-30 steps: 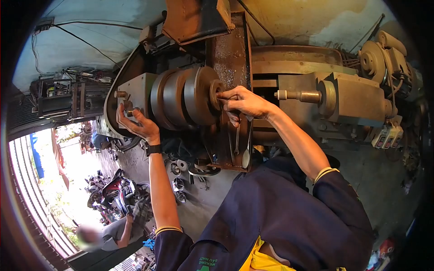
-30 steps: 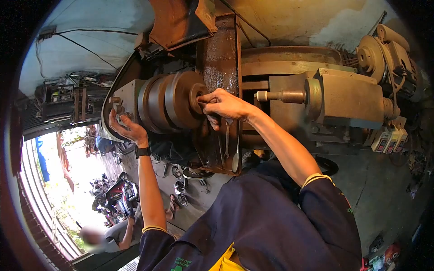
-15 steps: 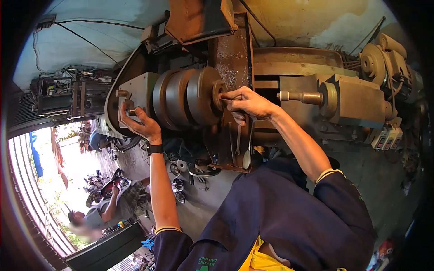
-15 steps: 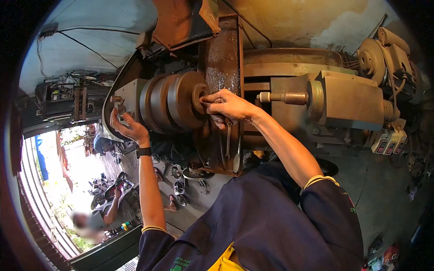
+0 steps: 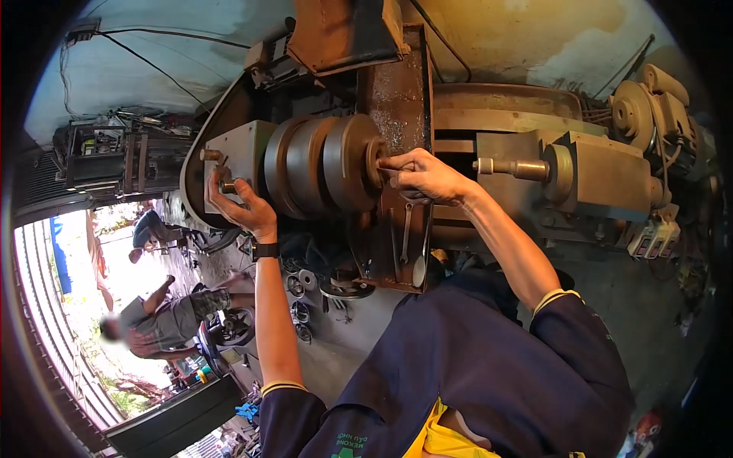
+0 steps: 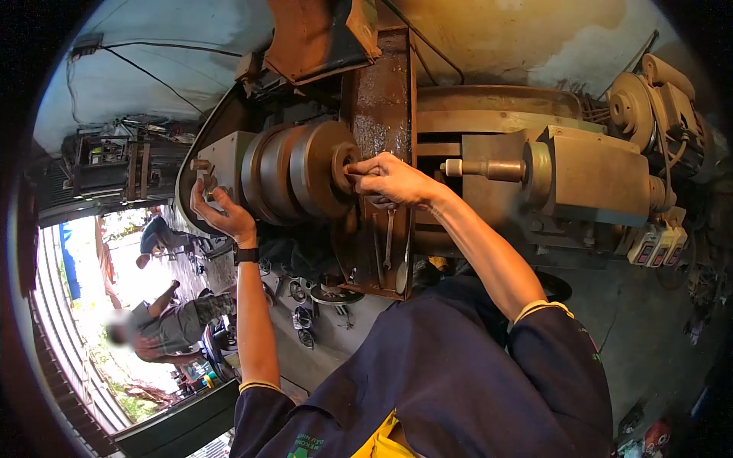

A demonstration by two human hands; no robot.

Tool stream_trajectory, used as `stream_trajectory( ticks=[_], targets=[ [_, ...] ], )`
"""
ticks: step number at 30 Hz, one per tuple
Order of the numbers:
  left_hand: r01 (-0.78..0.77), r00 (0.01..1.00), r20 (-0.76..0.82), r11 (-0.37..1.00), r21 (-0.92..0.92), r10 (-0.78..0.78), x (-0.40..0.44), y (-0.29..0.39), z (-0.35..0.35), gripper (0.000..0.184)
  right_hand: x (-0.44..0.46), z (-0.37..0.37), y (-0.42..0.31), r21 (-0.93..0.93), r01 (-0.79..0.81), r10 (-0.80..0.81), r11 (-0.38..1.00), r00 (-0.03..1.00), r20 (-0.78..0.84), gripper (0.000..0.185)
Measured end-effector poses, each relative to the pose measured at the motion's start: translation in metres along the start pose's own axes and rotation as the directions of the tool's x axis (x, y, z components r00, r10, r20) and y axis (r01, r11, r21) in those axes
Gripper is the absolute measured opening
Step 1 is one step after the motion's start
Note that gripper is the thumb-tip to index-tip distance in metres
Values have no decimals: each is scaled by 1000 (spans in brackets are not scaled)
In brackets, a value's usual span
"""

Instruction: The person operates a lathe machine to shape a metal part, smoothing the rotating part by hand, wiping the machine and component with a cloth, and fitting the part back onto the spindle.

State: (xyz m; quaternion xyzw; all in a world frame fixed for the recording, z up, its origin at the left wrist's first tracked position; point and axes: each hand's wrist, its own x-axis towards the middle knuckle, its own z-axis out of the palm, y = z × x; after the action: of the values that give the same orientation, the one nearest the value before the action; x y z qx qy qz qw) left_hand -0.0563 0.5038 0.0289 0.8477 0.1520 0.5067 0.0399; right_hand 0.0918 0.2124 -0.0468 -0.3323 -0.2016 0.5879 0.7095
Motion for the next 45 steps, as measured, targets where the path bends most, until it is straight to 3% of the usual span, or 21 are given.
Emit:
stream_trajectory(
  ticks=[1, 14, 45],
  targets=[
    [1, 1000, 0, 1000, 2, -1, 0, 0, 0, 44, 0, 0, 0, -23, -10, 10, 1000, 1000, -5, 46],
    [-4, 1000, 12, 999, 32, 4, 0, -1, -1, 44, 5, -1, 4, -83, -4, 2, 997, 1000, -18, 53],
    [16, 1000, 24, 999, 36, -17, 0, 0, -2, 44, 0, 1, 7, -31, 20, -21, 999, 999, -31, 52]
  ],
)
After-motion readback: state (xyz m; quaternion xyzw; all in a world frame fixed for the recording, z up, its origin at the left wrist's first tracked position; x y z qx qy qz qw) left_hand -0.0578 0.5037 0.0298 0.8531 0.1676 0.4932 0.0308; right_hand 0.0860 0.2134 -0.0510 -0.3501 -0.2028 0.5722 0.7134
